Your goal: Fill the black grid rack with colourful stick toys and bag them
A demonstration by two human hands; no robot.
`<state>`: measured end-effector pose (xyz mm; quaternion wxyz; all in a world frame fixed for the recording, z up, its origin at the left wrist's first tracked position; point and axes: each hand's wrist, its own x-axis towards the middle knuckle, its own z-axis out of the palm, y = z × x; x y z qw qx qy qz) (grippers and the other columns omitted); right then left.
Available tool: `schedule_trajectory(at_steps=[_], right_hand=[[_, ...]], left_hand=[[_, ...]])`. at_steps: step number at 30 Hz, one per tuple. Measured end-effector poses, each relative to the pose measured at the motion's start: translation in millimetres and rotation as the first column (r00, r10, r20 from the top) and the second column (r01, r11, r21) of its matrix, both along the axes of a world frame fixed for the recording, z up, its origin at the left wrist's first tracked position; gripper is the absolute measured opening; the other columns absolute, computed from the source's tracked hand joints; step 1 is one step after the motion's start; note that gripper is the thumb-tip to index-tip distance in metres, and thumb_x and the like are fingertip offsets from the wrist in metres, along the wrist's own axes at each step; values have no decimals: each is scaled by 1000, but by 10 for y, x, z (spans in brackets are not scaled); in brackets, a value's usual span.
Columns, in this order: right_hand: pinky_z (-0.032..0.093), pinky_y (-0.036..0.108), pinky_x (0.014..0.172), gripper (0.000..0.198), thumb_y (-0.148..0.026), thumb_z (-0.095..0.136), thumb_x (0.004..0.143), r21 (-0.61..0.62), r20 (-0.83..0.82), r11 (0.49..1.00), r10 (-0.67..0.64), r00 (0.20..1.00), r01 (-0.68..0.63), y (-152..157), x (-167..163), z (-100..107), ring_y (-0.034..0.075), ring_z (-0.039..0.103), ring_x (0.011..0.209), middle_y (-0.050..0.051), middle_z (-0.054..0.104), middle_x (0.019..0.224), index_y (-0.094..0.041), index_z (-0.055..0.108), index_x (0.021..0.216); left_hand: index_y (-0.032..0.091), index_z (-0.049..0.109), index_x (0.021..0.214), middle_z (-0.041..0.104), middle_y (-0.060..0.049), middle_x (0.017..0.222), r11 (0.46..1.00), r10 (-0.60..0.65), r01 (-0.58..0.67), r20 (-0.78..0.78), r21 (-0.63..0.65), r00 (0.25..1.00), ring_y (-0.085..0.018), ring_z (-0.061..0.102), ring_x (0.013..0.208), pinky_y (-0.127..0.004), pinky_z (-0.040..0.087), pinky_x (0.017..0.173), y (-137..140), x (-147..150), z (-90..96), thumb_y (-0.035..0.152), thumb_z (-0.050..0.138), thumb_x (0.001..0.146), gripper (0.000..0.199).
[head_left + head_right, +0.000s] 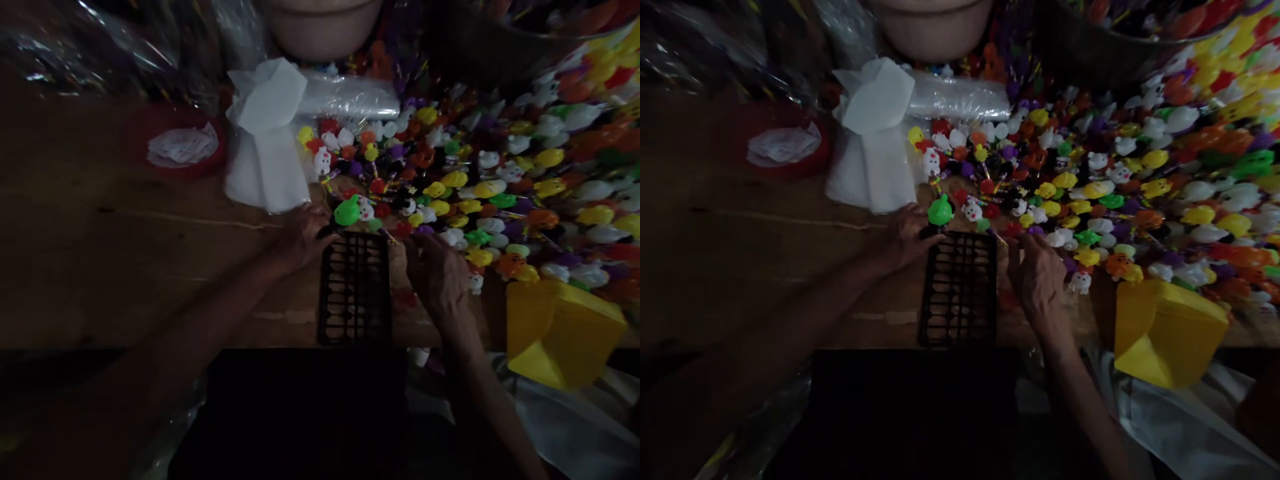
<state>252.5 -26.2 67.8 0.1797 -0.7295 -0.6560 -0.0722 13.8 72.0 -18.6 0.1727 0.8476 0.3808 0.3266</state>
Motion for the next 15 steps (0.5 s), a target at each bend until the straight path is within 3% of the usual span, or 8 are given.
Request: schedule_trajectory(at_steps=[2,6,9,11,13,15], right_hand=[[48,34,71,29,-34,50,101,73,-62,993,93,994,-89,-235,-60,-119,23,68,84,11,73,104,-20,73,112],[50,41,87,27,-27,51,101,279,-79,955,127,989,-100,-617,87,-280,27,64,103,13,69,114,-22,67,122],[48,36,77,19,-22,49,101,125,-57,941,322,945,-314,-727,359,-318,22,63,87,9,69,97,-21,68,100],[43,32,66,28,-22,48,101,0,-85,883,467,880,-469,-673,480,-316,17,56,68,4,63,75,-21,60,76],[38,31,59,41,-26,46,103,-13,-145,837,540,829,-547,-574,524,-306,15,47,56,0,51,60,-22,48,62],[37,32,57,47,-32,40,105,13,-253,825,549,797,-564,-517,518,-298,14,42,52,-1,44,55,-23,41,59]], left_hand=[[17,68,95,71,-7,99,999,31,-31,-4,15,1000,-26,65,99,-43,49,98,-9,-5,20,35,74,87,20],[16,68,100,71,-8,98,999,25,-26,39,27,999,-26,66,96,-41,53,91,-38,-32,68,42,66,92,27],[17,70,94,73,-7,96,1000,19,-17,59,-24,998,-25,67,94,-40,54,90,-54,-59,103,39,63,94,23],[18,72,93,74,-6,97,995,16,-6,93,-103,996,-24,68,96,-39,54,92,-61,-75,135,37,65,93,20],[18,74,95,75,-5,100,983,19,7,142,-185,990,-22,69,97,-37,54,93,-66,-82,174,36,68,91,19],[18,74,95,76,-5,98,969,24,23,184,-247,983,-21,70,95,-36,55,92,-67,-80,206,34,70,90,17]])
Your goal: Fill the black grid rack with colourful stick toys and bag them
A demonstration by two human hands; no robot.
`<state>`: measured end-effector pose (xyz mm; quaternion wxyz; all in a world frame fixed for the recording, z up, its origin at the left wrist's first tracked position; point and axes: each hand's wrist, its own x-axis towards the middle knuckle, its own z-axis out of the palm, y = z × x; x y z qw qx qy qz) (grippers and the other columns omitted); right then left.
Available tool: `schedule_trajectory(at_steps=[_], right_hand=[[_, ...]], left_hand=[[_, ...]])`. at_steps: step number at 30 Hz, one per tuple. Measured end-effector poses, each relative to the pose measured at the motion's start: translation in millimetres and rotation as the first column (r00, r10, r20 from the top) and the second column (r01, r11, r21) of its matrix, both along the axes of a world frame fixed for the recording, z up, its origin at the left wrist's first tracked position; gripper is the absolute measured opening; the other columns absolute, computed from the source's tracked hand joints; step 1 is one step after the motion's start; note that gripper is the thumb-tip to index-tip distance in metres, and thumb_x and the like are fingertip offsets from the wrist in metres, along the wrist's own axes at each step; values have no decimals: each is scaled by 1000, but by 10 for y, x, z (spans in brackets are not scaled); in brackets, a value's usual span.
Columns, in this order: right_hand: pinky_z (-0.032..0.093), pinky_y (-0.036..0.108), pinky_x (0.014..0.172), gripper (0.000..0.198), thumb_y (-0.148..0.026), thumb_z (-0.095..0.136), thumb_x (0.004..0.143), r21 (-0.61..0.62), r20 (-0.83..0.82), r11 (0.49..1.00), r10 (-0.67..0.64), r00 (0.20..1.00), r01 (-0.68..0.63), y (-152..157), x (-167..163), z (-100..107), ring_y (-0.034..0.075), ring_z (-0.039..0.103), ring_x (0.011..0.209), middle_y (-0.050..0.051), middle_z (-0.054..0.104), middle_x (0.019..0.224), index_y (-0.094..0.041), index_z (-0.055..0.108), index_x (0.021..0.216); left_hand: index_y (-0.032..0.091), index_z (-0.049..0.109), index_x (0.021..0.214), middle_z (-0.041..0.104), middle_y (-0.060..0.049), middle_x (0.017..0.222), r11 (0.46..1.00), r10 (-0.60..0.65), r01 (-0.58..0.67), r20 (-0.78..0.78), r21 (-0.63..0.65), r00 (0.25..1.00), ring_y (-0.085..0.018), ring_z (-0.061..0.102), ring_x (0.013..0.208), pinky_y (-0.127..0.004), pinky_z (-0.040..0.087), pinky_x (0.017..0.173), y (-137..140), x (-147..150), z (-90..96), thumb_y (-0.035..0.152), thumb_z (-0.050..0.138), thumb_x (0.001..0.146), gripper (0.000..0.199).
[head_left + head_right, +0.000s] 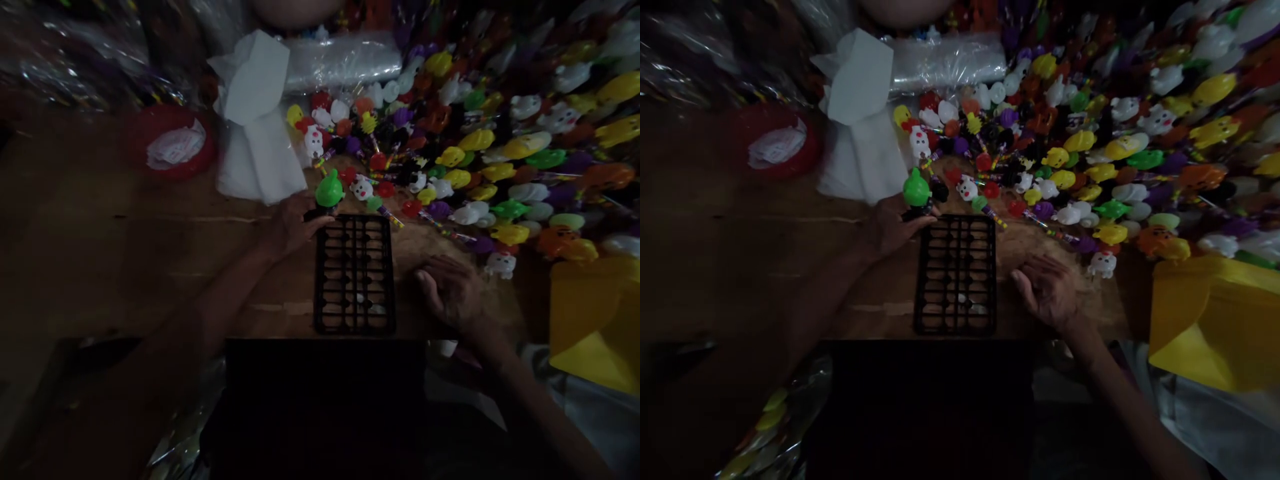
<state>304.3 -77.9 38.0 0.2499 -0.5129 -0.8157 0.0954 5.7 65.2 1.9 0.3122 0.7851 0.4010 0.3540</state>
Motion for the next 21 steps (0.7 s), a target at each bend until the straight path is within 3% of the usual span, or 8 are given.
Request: schedule_trajectory(at_steps=[4,8,10,12,13,15,17,21], right_hand=[[37,33,56,53,-44,31,106,-29,-104,999,-47,993,44,-148,-58,-42,15,41,50,-1,40,51,-24,35,57],[34,31,50,51,-43,47,101,27,-86,994,-106,991,108,-228,-84,-64,14,43,45,-1,44,48,-23,42,54],[32,33,49,52,-47,44,102,-10,-90,957,-289,953,289,-40,-77,31,15,43,44,0,45,48,-24,44,56],[33,36,52,56,-52,32,104,10,-46,869,-494,868,495,289,-77,210,19,47,48,4,50,51,-25,49,58],[36,39,56,58,-54,28,104,78,-6,824,-563,827,561,475,-93,318,22,53,54,8,56,56,-25,53,61],[46,50,74,46,-53,39,100,273,67,803,-565,822,530,799,-193,519,34,65,88,15,70,88,-24,66,78],[46,59,88,30,-46,48,98,325,121,856,-459,880,402,980,-400,629,38,63,106,15,72,107,-27,71,93],[52,46,80,22,-39,55,95,170,-8,962,-218,976,216,942,-936,445,27,67,85,10,73,91,-25,70,92]], left_hand=[[17,74,94,75,-5,98,1000,-22,23,23,-4,999,-21,69,91,-37,55,89,25,17,-16,31,70,88,15],[16,71,98,74,-8,99,997,-20,21,-19,70,1000,-22,68,91,-37,55,86,66,20,-81,30,72,87,18],[15,69,102,73,-8,100,996,-11,13,-27,83,1000,-22,67,93,-36,55,85,69,21,-85,28,72,87,20],[15,68,104,72,-8,99,996,1,3,-44,92,999,-22,66,92,-35,55,85,57,24,-65,27,73,86,22],[15,67,105,72,-8,99,995,8,-3,-58,97,998,-22,66,91,-36,55,85,47,27,-51,27,73,86,24],[14,67,107,72,-8,98,994,25,-17,-69,107,997,-23,66,92,-37,55,87,29,37,-31,30,74,86,27],[14,68,106,72,-9,100,994,17,-12,-47,112,999,-24,67,95,-38,55,89,29,51,-37,33,72,88,26],[15,69,88,73,-9,96,990,-67,66,8,128,998,-23,68,93,-38,55,89,102,82,-116,39,62,96,26]])
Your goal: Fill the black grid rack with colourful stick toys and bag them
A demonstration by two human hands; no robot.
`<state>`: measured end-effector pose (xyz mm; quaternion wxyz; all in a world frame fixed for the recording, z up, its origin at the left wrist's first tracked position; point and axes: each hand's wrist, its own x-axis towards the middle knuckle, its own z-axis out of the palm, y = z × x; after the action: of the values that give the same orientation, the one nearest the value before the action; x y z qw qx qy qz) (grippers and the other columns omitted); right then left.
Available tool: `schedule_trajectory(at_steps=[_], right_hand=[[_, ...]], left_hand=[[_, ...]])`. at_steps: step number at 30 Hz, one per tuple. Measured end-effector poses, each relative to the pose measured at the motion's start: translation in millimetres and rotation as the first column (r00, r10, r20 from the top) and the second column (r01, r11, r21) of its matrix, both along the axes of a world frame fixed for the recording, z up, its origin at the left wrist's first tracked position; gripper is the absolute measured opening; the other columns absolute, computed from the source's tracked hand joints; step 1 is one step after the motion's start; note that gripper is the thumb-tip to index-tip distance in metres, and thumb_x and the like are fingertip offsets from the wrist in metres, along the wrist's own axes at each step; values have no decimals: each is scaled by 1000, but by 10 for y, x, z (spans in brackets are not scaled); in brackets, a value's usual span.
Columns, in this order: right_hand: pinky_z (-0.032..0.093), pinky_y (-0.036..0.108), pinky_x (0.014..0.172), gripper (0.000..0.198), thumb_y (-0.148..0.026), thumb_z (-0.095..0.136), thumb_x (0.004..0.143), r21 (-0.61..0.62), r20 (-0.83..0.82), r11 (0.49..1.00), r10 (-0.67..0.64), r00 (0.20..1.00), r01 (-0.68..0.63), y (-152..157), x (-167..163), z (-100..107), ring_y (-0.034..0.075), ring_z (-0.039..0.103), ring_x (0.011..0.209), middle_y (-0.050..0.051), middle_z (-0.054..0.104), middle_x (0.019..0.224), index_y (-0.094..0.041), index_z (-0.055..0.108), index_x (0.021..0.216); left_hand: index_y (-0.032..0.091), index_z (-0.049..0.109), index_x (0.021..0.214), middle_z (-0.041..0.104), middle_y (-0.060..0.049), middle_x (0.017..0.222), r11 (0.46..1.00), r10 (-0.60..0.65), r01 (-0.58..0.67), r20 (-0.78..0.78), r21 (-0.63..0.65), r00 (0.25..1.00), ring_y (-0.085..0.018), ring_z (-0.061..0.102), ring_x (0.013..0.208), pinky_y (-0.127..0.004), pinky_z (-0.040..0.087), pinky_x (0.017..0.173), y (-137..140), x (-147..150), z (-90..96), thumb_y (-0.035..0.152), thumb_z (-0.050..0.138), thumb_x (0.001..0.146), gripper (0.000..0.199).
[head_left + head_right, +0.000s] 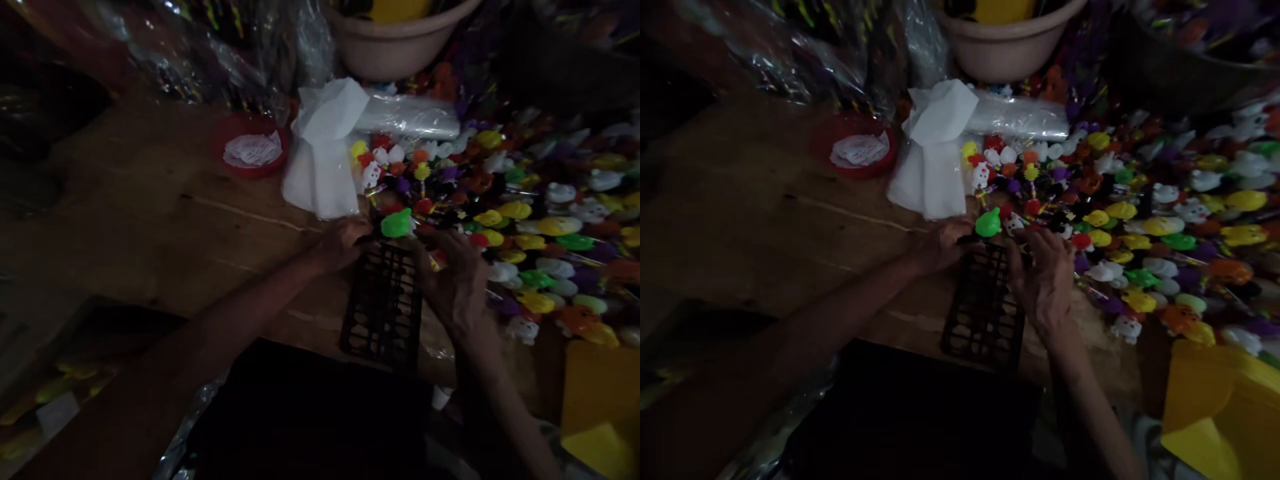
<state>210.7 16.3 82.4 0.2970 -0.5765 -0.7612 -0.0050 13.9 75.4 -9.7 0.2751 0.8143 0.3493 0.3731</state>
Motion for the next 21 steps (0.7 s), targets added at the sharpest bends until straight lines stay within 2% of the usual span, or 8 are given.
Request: schedule_trajectory(at_steps=[3,6,10,13,16,19,21], right_hand=[[52,43,80,25,-45,59,93,-69,-109,997,10,994,-18,-37,-281,-266,26,66,89,8,72,94,-23,69,91],[53,40,78,28,-48,55,94,-114,-186,993,1,983,-23,70,-416,-398,26,66,88,9,71,93,-22,67,93],[53,42,81,37,-55,50,96,-153,-158,985,50,986,-75,193,-420,-361,26,66,86,10,69,88,-23,65,86],[53,42,81,38,-61,55,93,-218,-155,971,65,986,-98,123,-280,-316,27,66,89,11,70,95,-25,67,98],[52,43,80,48,-61,59,92,-203,-141,979,-61,988,32,-42,-33,-322,27,66,85,11,71,98,-23,64,121],[50,46,83,41,-53,50,97,-144,-2,965,-220,975,218,-174,167,-354,28,66,84,14,71,98,-19,69,111],[48,49,88,36,-47,48,99,-131,87,960,-238,967,248,-196,209,-378,30,66,94,15,71,105,-20,71,106]], left_hand=[[16,70,84,73,-8,92,999,-41,40,34,26,999,-23,68,89,-39,55,87,52,0,-62,36,54,100,30],[18,72,90,74,-9,100,999,-40,39,27,33,999,-24,69,98,-41,55,93,58,-11,-102,23,47,100,28],[18,73,99,74,-10,112,998,-2,5,-47,58,999,-25,67,113,-44,52,104,48,-17,-120,9,48,89,28],[17,72,94,74,-10,106,999,-9,12,-62,50,998,-25,68,107,-44,54,99,58,-27,-98,17,53,92,19],[17,72,94,74,-10,104,999,-43,44,-38,25,998,-25,68,105,-41,54,98,77,-59,-73,34,59,97,22],[15,73,97,74,-11,107,996,-83,84,-36,25,996,-25,68,107,-41,53,101,89,-89,-59,42,59,98,30],[16,74,101,74,-11,109,996,-84,85,-44,26,996,-25,68,107,-41,53,101,84,-95,-46,42,60,98,30]])
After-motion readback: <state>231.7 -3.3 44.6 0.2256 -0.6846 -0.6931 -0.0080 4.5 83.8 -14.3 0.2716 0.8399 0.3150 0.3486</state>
